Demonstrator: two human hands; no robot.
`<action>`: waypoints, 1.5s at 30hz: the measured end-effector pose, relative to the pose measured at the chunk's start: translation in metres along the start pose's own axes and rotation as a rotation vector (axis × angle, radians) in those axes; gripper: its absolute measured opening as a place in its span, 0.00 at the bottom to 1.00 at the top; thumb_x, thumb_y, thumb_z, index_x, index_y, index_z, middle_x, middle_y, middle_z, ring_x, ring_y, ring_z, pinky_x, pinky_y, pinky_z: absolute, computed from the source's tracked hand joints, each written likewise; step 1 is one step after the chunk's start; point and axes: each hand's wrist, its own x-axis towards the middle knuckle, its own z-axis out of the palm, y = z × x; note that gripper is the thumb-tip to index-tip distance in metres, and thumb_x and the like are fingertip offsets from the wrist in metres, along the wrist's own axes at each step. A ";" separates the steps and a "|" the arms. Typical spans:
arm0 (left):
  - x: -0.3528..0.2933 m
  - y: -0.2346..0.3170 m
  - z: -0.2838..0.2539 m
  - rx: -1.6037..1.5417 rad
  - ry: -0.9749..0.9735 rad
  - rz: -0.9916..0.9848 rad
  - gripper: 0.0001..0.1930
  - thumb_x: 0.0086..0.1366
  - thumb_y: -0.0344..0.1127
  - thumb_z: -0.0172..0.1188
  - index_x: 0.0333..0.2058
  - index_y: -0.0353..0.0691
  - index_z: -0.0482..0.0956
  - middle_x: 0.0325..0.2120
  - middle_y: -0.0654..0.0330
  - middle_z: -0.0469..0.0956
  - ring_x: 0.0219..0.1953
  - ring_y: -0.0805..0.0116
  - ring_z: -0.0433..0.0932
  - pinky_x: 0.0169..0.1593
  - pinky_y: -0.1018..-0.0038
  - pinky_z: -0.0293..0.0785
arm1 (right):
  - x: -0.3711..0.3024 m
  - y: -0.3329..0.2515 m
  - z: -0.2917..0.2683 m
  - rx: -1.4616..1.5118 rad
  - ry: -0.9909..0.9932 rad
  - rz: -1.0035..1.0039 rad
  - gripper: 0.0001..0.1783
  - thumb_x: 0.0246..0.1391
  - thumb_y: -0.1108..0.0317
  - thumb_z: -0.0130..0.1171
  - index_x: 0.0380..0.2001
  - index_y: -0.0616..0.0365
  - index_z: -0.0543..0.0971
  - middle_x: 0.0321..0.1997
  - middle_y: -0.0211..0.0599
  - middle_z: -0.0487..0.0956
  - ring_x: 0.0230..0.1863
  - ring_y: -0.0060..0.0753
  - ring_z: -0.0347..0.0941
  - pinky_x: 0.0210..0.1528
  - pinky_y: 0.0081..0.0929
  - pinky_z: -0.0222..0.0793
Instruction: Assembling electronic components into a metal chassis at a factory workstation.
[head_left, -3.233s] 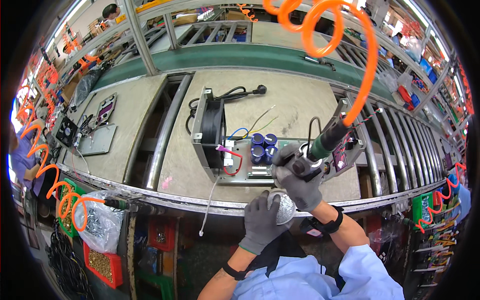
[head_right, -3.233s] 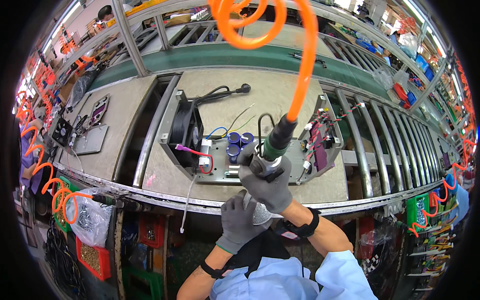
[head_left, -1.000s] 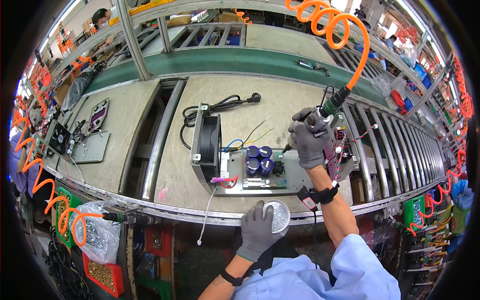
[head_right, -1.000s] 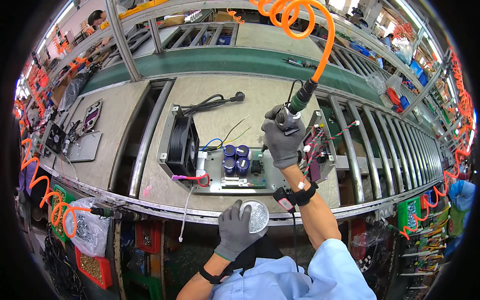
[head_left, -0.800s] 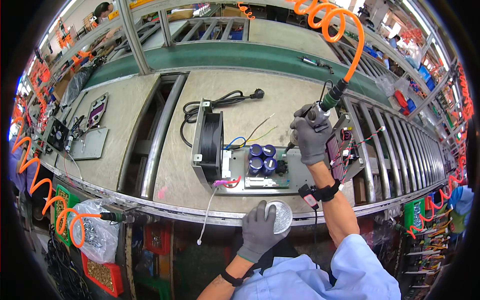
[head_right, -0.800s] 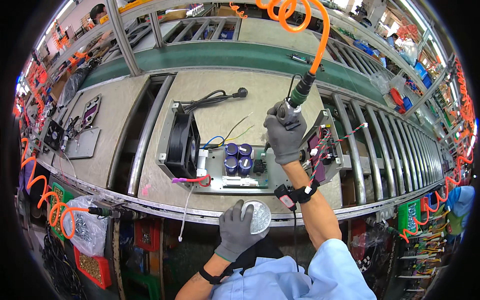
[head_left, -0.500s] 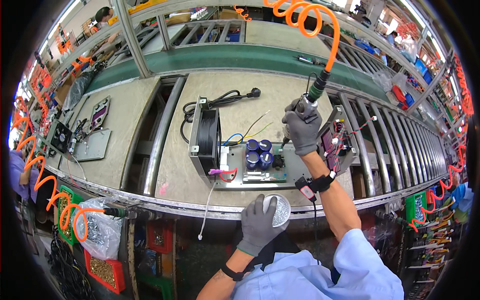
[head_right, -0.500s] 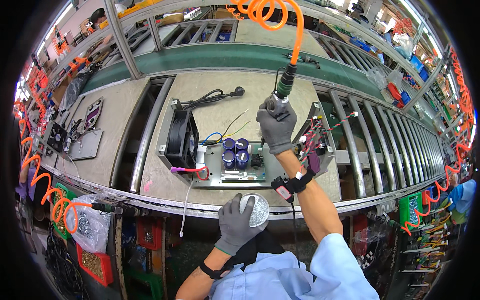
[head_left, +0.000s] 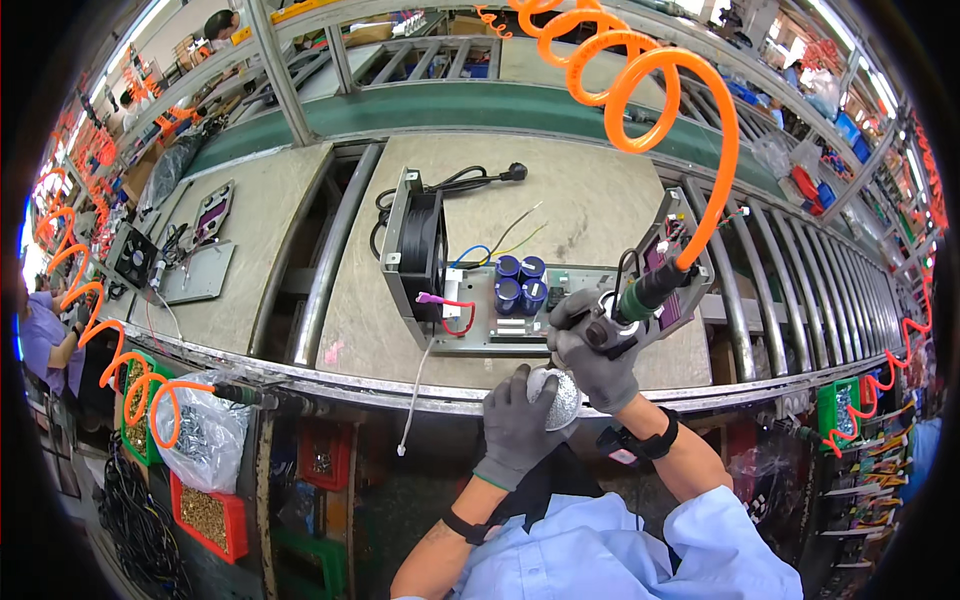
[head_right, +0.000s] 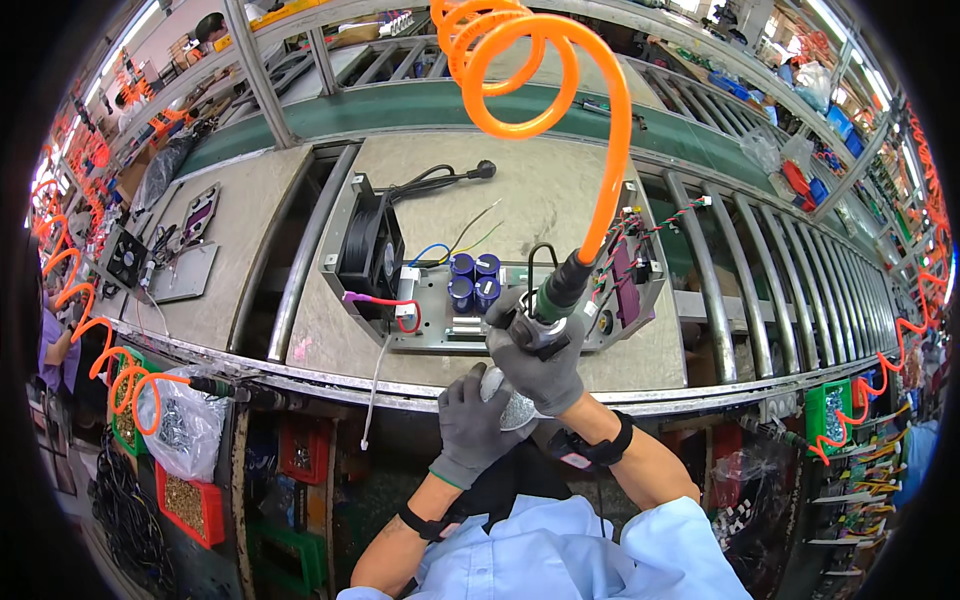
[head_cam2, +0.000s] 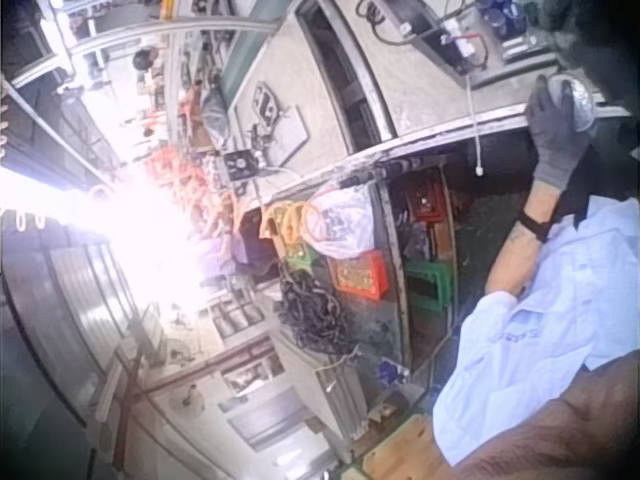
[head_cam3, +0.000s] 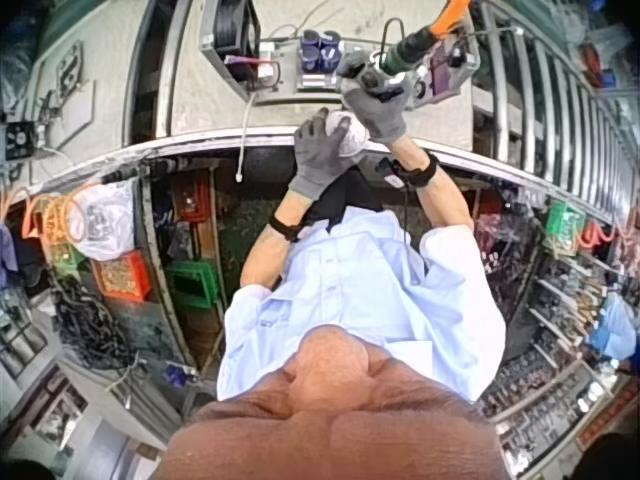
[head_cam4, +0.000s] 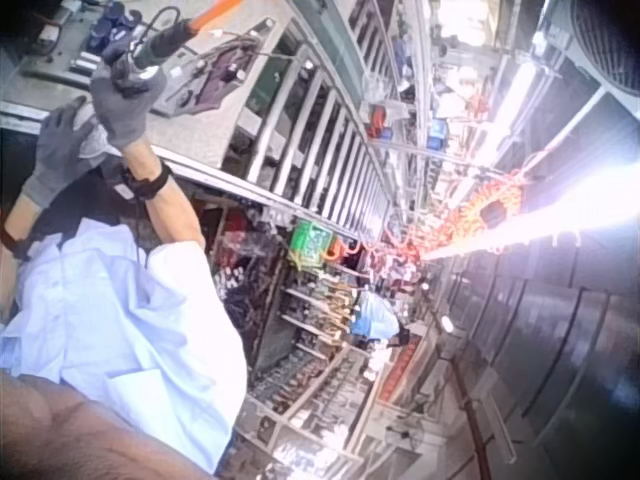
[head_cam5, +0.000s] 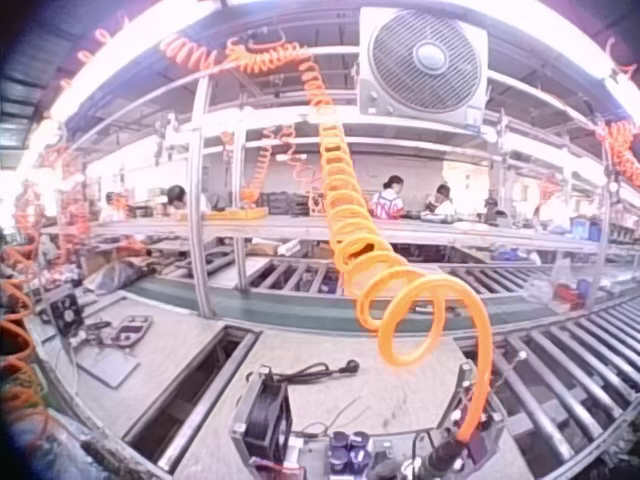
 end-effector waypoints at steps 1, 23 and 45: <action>-0.001 0.000 -0.001 0.001 -0.001 -0.003 0.31 0.46 0.63 0.70 0.48 0.55 0.82 0.51 0.50 0.71 0.51 0.50 0.70 0.51 0.55 0.68 | -0.002 0.004 -0.001 0.001 -0.002 0.003 0.14 0.47 0.86 0.59 0.39 0.62 0.76 0.35 0.33 0.78 0.37 0.22 0.75 0.39 0.21 0.71; 0.002 -0.007 -0.001 -0.069 -0.055 -0.029 0.31 0.46 0.63 0.70 0.47 0.54 0.82 0.53 0.50 0.72 0.49 0.53 0.72 0.49 0.57 0.67 | 0.126 -0.011 0.060 0.116 0.127 -0.173 0.11 0.46 0.84 0.58 0.35 0.62 0.76 0.32 0.34 0.78 0.27 0.22 0.76 0.27 0.20 0.71; 0.009 -0.008 -0.004 -0.051 -0.100 -0.025 0.33 0.50 0.65 0.66 0.52 0.57 0.81 0.50 0.54 0.73 0.49 0.57 0.71 0.51 0.60 0.66 | 0.168 0.051 0.070 -0.026 0.082 -0.132 0.08 0.44 0.82 0.58 0.26 0.59 0.71 0.29 0.31 0.75 0.28 0.19 0.70 0.30 0.20 0.68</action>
